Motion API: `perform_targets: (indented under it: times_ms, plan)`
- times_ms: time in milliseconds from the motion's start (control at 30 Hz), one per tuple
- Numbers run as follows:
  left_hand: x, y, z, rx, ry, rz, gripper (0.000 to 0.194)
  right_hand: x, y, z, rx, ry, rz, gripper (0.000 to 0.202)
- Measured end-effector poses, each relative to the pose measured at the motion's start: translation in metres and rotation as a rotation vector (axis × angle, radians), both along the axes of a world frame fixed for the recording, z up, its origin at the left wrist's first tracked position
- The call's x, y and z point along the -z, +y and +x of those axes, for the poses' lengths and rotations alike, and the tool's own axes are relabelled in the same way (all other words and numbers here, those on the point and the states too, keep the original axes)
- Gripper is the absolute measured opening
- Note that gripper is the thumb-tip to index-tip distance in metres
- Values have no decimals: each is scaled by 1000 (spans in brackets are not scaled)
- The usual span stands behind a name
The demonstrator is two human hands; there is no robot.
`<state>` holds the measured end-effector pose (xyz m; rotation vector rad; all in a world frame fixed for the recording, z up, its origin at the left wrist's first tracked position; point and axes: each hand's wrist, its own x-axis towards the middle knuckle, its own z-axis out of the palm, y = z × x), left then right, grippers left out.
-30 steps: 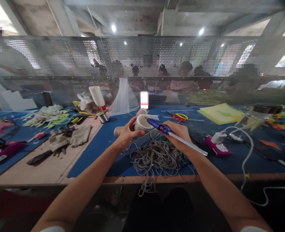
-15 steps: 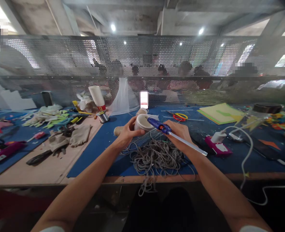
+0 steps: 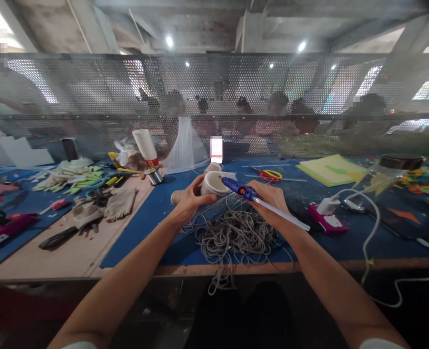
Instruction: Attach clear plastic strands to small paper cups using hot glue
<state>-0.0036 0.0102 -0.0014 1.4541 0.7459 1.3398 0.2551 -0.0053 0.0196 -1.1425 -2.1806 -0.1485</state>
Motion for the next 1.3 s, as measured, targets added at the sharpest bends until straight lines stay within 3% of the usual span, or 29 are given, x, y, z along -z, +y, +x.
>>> perform_targets:
  times_ms: [467, 1300]
  plan:
    - [-2, 4, -5, -117, 127, 84, 80, 2, 2, 1, 36, -23, 3, 19]
    - [-5, 4, -7, -197, 186, 215, 75, 7, 5, 0, 61, -46, -10, 25]
